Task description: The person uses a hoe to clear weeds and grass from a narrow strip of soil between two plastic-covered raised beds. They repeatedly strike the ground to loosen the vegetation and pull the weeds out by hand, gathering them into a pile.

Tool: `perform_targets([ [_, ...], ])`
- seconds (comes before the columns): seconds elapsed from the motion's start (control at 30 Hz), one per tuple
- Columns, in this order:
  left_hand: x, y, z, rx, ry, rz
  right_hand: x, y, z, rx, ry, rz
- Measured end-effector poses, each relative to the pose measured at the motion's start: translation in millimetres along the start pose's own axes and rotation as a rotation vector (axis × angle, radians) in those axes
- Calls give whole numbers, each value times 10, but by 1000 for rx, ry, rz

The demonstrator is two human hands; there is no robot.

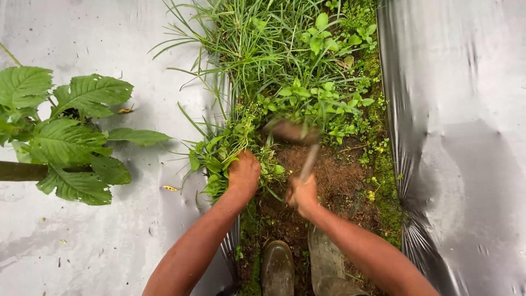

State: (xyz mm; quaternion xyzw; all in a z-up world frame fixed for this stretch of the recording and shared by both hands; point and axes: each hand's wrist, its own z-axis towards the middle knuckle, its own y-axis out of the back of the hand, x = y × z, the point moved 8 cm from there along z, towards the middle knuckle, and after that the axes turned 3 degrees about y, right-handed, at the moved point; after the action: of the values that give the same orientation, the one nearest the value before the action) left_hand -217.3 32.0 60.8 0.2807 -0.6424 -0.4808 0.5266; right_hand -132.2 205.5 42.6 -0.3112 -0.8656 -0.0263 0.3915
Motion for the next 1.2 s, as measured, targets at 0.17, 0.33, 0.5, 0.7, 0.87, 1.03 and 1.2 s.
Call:
perform_targets([
  [0.17,-40,-129,-47,9,-8,-18,165,30,-15,253,-60,-397],
  [0.33,-6,-3,-17,105,-8,-68,136,-183,255,124,6,-129],
  [0.5,56,268,64,446,-115,-68,-201,-83,51,264,-140,-232],
  [0.7,-124,-375,281,574,-233,137,-91,-39,21,223,-127,-154],
  [0.87,-192,-58,243,481,-366,223,141,-168,125,186,-63,-16],
  [1.03,-198,-68,131,248,-313,159,-154,-38,140,300,-160,-178],
  [1.2,-151,150,-35,77,-270,71,22,-23,107,290,-122,-169],
])
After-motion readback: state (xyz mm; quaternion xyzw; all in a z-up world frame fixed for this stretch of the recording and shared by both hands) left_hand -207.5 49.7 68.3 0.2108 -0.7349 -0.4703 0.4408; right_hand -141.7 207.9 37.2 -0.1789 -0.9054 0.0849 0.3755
